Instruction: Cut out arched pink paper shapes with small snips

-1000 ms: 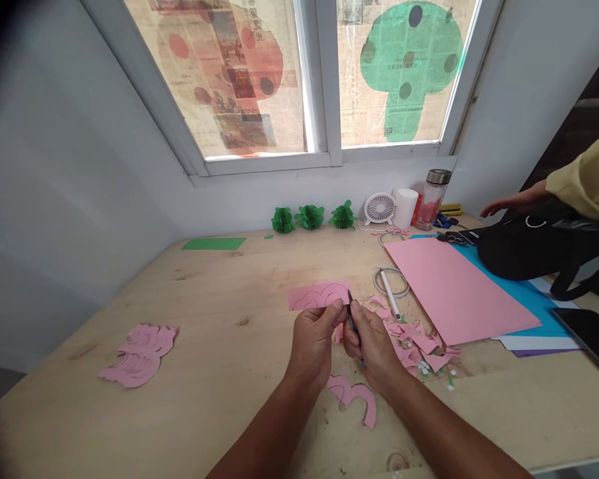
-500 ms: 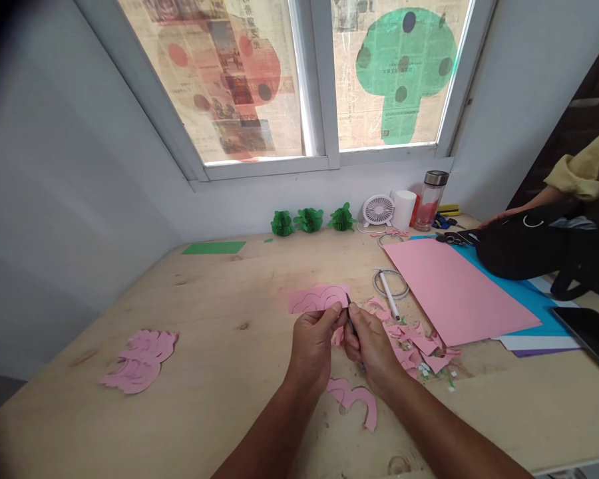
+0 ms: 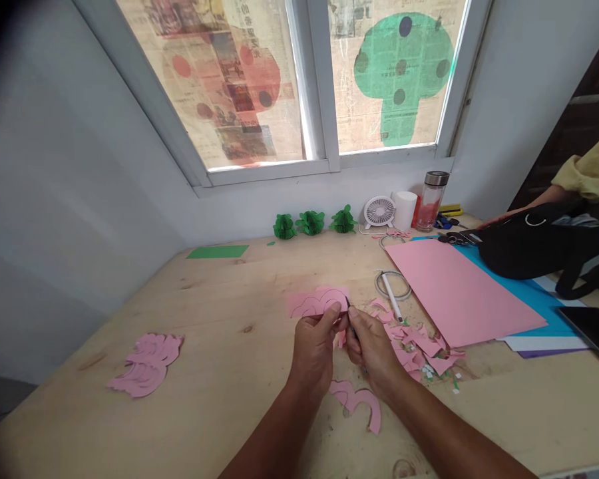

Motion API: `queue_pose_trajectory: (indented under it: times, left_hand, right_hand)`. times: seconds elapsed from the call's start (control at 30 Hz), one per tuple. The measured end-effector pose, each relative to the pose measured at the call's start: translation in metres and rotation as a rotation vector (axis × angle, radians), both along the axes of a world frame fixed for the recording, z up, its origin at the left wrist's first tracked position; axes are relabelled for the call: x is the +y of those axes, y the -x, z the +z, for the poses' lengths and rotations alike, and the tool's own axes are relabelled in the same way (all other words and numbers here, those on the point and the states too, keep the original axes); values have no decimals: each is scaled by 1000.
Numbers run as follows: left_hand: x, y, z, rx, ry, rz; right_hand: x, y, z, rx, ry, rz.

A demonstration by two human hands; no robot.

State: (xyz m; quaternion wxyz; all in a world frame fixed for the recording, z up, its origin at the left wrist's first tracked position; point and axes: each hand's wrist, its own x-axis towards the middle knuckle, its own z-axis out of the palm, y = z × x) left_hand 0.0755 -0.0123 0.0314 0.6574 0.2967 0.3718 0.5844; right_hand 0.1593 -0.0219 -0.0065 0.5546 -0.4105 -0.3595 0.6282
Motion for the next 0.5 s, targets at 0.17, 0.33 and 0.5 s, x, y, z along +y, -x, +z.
queue_pose_trajectory:
  times: [0.17, 0.33, 0.5]
  left_hand:
    - [2, 2, -5, 5, -31, 11]
    - [3, 2, -8, 8, -25, 31]
    - [4, 2, -10, 15, -23, 43]
  right_hand:
    - [1, 0, 1, -21, 1, 5]
    - [1, 1, 2, -29, 2, 10]
    - [0, 1, 2, -45, 10, 6]
